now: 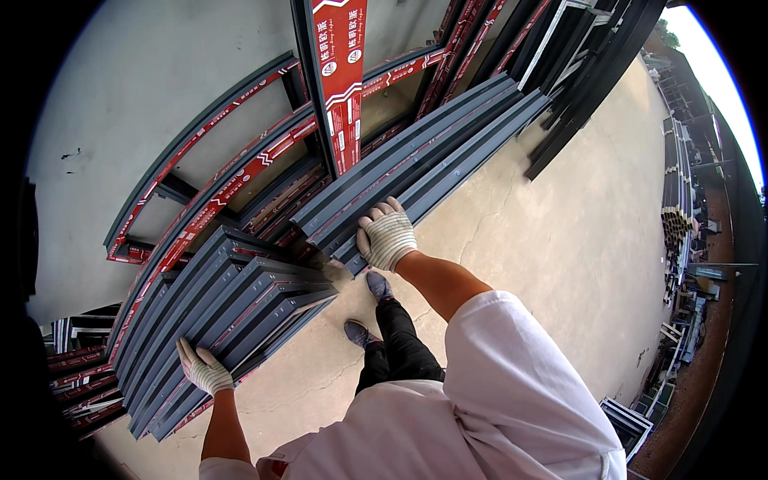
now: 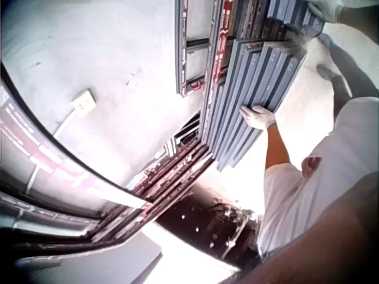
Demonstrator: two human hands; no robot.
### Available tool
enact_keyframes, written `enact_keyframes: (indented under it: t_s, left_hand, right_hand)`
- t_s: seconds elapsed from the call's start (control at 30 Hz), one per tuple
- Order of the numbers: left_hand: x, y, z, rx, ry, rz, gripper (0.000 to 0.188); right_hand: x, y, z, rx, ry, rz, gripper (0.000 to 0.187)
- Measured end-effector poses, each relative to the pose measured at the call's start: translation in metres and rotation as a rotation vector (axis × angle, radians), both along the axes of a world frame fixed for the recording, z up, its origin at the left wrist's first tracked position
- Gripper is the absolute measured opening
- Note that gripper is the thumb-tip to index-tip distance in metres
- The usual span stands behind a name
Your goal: The person picks up long metal window frame profiles and stacks them on a rack. They then move to another rack and stack assembled window frames upright, aligning them in a row.
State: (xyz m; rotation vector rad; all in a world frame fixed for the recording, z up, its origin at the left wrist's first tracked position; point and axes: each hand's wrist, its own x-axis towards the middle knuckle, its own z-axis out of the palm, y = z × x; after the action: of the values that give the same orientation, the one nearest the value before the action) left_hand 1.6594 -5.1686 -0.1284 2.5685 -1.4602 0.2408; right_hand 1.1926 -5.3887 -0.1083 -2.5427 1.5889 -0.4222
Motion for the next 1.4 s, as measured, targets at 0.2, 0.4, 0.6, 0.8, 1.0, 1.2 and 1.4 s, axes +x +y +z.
enact_keyframes:
  t_s: [0.2,0.4,0.6,0.8,1.0,1.2,1.4]
  left_hand:
    - [-0.005,-0.002,0.008,0.007,0.003,0.004,0.053]
    - [-0.005,-0.002,0.010,0.022,0.001,0.012,0.053]
    - [-0.008,-0.002,0.013,0.001,0.002,0.017,0.052]
    - [-0.005,0.000,0.010,-0.030,-0.021,0.000,0.050]
    - [-0.007,-0.001,0.013,-0.024,-0.035,-0.007,0.048]
    - [-0.006,0.001,0.011,-0.052,0.004,0.013,0.049]
    - [-0.006,0.003,0.006,-0.046,-0.026,-0.011,0.050]
  right_hand:
    - [-0.001,0.001,0.002,-0.027,-0.028,-0.002,0.025]
    - [-0.001,0.002,0.005,-0.039,-0.029,-0.001,0.025]
    - [-0.002,0.004,0.009,-0.023,-0.012,-0.003,0.026]
    - [-0.001,0.004,0.012,-0.006,-0.003,-0.010,0.025]
    - [-0.002,0.004,0.011,-0.005,0.010,-0.009,0.025]
    - [0.000,0.005,0.011,-0.046,0.006,-0.004,0.025]
    - [-0.008,0.009,0.010,-0.002,0.023,-0.013,0.026]
